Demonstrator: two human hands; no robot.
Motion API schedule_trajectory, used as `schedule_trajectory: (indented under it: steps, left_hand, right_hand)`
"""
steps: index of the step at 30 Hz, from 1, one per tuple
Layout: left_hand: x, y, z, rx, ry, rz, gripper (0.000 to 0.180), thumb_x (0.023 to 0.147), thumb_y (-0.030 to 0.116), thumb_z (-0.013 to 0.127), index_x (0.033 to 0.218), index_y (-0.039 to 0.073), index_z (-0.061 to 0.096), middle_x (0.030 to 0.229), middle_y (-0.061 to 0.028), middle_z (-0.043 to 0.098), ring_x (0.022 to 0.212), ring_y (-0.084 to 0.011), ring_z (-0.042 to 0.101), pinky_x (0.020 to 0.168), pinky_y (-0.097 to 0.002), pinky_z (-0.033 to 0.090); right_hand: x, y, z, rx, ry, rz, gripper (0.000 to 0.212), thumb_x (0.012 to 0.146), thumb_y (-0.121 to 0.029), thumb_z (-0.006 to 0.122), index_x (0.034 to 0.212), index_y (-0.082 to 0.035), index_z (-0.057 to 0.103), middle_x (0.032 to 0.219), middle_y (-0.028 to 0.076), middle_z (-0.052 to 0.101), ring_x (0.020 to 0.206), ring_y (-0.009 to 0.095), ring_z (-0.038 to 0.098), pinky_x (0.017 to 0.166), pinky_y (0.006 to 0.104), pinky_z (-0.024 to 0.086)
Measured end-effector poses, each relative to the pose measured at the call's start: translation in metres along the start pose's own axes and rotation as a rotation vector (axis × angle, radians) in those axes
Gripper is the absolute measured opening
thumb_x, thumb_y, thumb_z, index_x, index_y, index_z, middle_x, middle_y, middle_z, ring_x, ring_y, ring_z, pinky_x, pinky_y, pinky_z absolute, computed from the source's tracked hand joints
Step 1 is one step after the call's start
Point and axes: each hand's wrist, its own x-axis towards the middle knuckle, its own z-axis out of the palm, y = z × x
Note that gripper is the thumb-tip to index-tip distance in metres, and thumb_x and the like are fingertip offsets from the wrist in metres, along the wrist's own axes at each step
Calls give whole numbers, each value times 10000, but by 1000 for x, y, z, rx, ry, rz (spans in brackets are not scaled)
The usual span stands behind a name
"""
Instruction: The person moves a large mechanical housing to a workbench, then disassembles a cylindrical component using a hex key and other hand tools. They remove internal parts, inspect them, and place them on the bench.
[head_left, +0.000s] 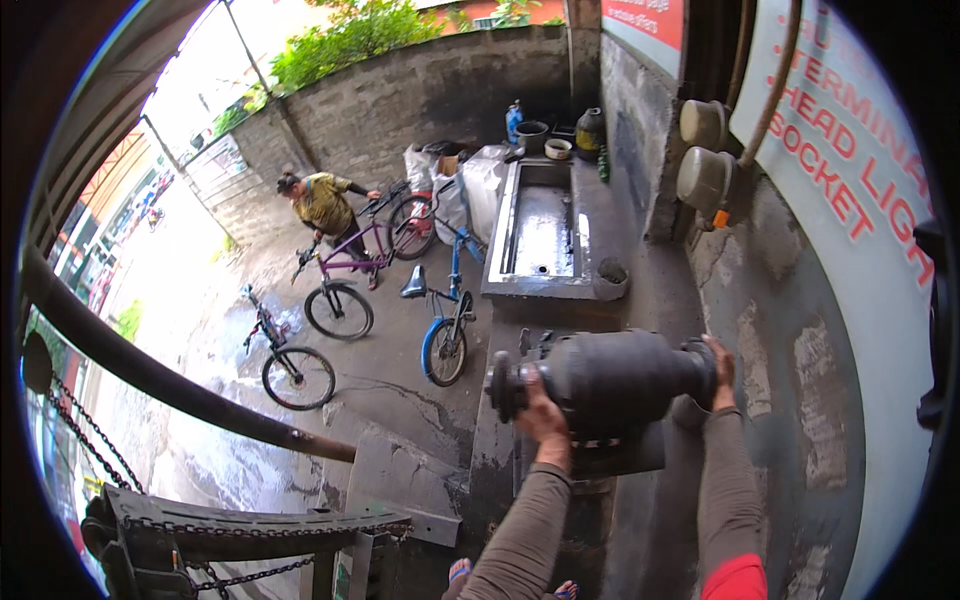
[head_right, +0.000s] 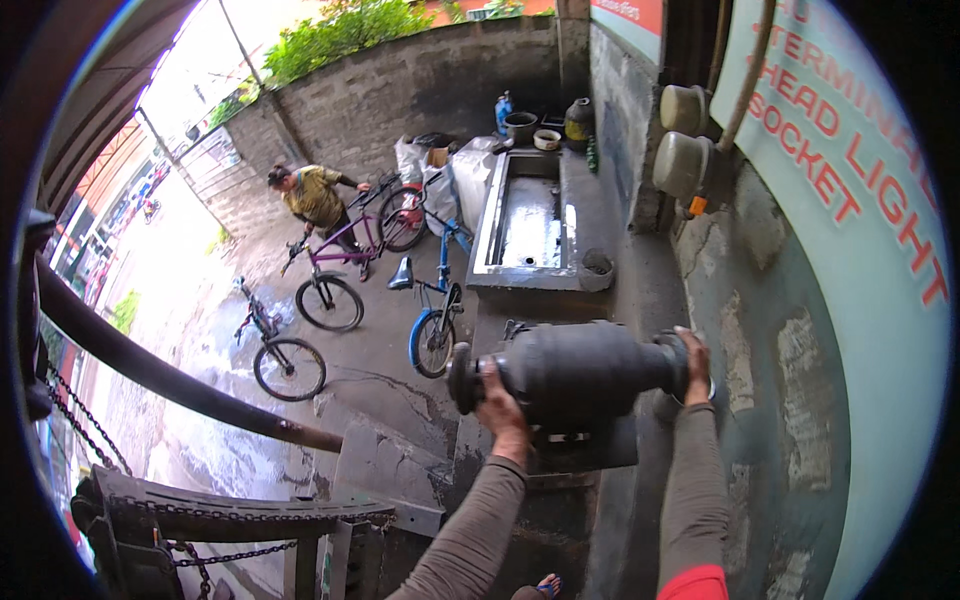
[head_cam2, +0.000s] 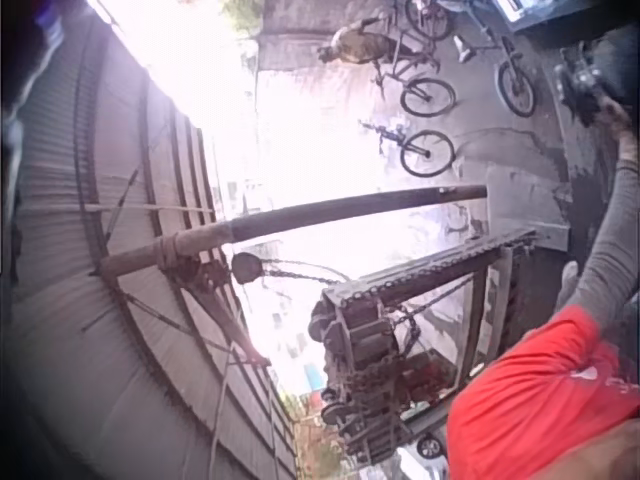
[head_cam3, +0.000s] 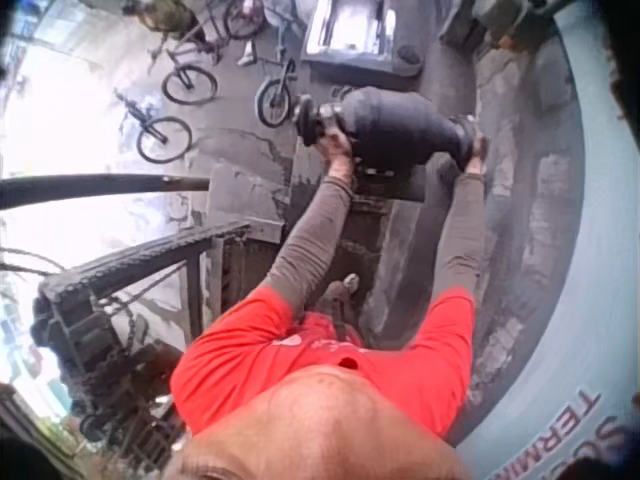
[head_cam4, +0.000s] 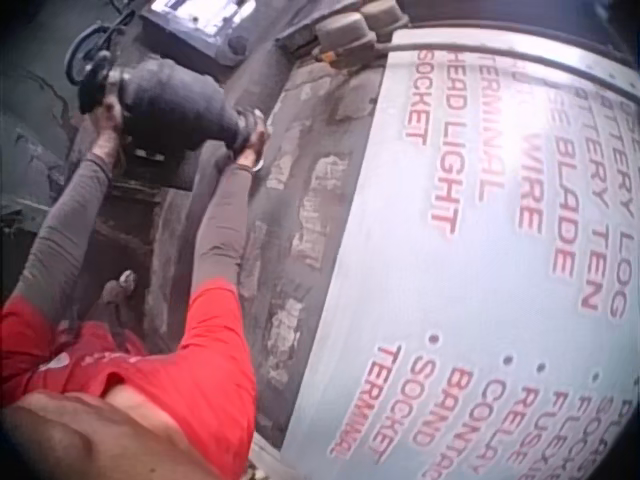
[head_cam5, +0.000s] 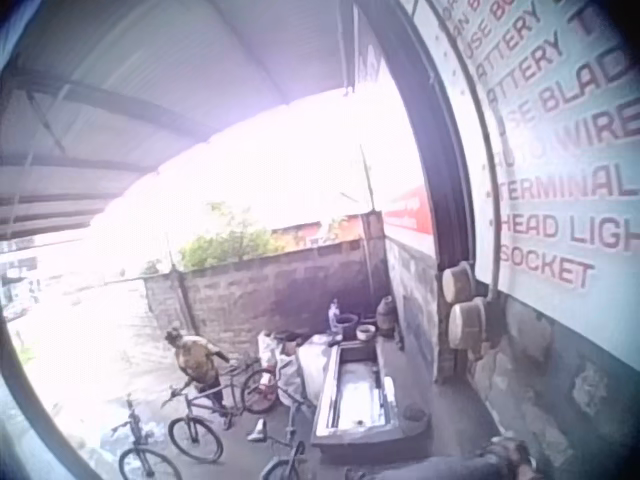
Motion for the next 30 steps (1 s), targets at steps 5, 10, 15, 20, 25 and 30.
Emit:
schedule_trajectory:
  steps: [5,10,15,20,25,30]
  left_hand:
    - [-36,-1,21,-55,-65,4,455,1000,303,741,1289,-43,680,1226,-83,712,1105,-199,647,1059,-359,473]
    - [16,17,-14,22,-124,-29,543,1038,394,677,1358,-42,630,1298,-83,665,1148,-179,614,1053,-353,470]
    - [45,20,-17,-105,-162,-88,590,1006,419,726,1374,-28,618,1300,-85,661,1142,-203,623,1055,-361,477]
    - [19,1,-24,-143,-316,-346,621,985,378,768,1420,-29,591,1351,-86,645,1237,-201,585,1088,-361,457]
    - [28,1,-107,54,-677,-566,653,1065,526,579,1406,-30,612,1331,-106,684,1170,-228,661,1054,-370,491]
    - [20,-29,-254,398,-837,-1027,521,1104,440,533,1293,-22,682,1235,-136,746,1138,-227,690,1023,-351,498]
  right_hand:
    - [0,4,-45,-300,37,-103,359,1011,-271,557,1016,11,779,984,142,785,885,242,743,905,363,561]
    - [-40,0,15,-618,160,-329,303,994,-206,583,1002,28,776,975,160,794,871,261,740,871,393,558]
    - [-43,-21,51,-148,204,55,325,958,-253,651,966,46,776,879,134,785,860,221,734,860,352,566]
    - [-58,-4,14,130,328,286,397,957,-300,659,1170,24,747,1105,155,774,950,260,745,858,391,582]
    - [-112,-9,13,-84,452,369,713,975,-708,584,1247,-60,705,1088,114,744,951,254,717,846,436,576]
    - [-319,12,-1,20,624,479,459,963,-608,663,1017,-154,613,770,20,598,438,137,472,343,296,308]
